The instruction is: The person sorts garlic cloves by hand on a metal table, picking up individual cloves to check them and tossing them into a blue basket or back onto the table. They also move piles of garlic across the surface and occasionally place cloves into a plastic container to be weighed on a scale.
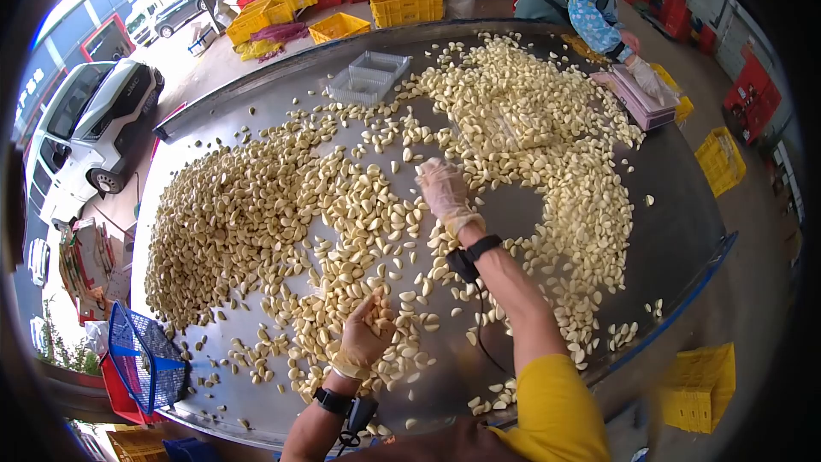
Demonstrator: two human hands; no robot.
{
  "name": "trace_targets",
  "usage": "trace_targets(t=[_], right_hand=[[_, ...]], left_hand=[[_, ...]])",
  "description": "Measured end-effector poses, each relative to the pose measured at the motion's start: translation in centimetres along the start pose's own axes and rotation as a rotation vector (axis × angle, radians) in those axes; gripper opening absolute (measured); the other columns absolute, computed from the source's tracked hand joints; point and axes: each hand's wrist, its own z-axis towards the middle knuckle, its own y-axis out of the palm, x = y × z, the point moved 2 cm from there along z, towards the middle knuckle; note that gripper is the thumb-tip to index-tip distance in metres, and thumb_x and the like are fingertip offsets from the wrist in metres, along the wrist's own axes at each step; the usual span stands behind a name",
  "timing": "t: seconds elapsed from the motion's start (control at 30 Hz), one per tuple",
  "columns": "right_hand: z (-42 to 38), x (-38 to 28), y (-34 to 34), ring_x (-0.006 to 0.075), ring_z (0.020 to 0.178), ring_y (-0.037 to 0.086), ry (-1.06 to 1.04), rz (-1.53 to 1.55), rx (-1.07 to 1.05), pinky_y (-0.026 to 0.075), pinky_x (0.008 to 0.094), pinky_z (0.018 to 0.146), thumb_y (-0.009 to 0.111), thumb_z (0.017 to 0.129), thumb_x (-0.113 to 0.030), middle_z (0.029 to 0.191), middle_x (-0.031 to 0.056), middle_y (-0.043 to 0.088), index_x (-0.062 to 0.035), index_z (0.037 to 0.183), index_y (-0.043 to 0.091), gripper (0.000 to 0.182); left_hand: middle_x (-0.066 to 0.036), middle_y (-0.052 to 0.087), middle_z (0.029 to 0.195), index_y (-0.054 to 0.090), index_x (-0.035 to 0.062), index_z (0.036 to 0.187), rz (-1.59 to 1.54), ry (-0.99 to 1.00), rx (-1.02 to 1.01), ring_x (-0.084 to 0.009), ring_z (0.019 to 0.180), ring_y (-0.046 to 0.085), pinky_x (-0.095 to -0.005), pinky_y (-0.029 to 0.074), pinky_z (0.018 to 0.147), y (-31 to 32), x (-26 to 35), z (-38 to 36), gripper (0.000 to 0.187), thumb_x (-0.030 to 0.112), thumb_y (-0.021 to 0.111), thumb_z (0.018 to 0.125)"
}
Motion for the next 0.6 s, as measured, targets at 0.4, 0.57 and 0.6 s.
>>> trace_targets(t=[0.4,0.57,0.6], right_hand=[[0.5,3.3,-0.4,0.0311,0.095,0.06,0.19,-0.071,-0.047,0.047,0.0439,0.083,0.06,0.086,-0.02,0.093,0.0107,0.065,-0.0118,0.099,0.063,0.015],[4.0,4.7,5.2,0.0321,0.092,0.064,-0.013,-0.346,-0.199,0.049,0.0442,0.081,0.059,0.084,-0.019,0.094,0.0107,0.068,-0.0125,0.095,0.068,0.015],[4.7,4.1,6.0,0.0298,0.093,0.065,0.027,-0.468,-0.211,0.049,0.0456,0.083,0.056,0.084,-0.016,0.095,0.0093,0.068,-0.0132,0.095,0.069,0.017]], left_hand=[[-0.005,0.065,0.094,0.064,0.0065,0.116,0.066,0.039,0.1,-0.0174,0.084,0.06,-0.0265,0.049,0.071,2.5,-0.5,-0.8,0.022,0.013,0.059,0.095],[-0.006,0.065,0.096,0.063,0.0062,0.115,0.032,-0.04,0.028,-0.0177,0.086,0.06,-0.0266,0.049,0.069,2.0,-0.5,-0.7,0.022,0.014,0.058,0.096],[-0.005,0.065,0.097,0.062,0.0062,0.118,0.072,-0.014,0.056,-0.0171,0.087,0.06,-0.0268,0.049,0.071,2.0,-0.4,-0.5,0.024,0.015,0.057,0.096]])
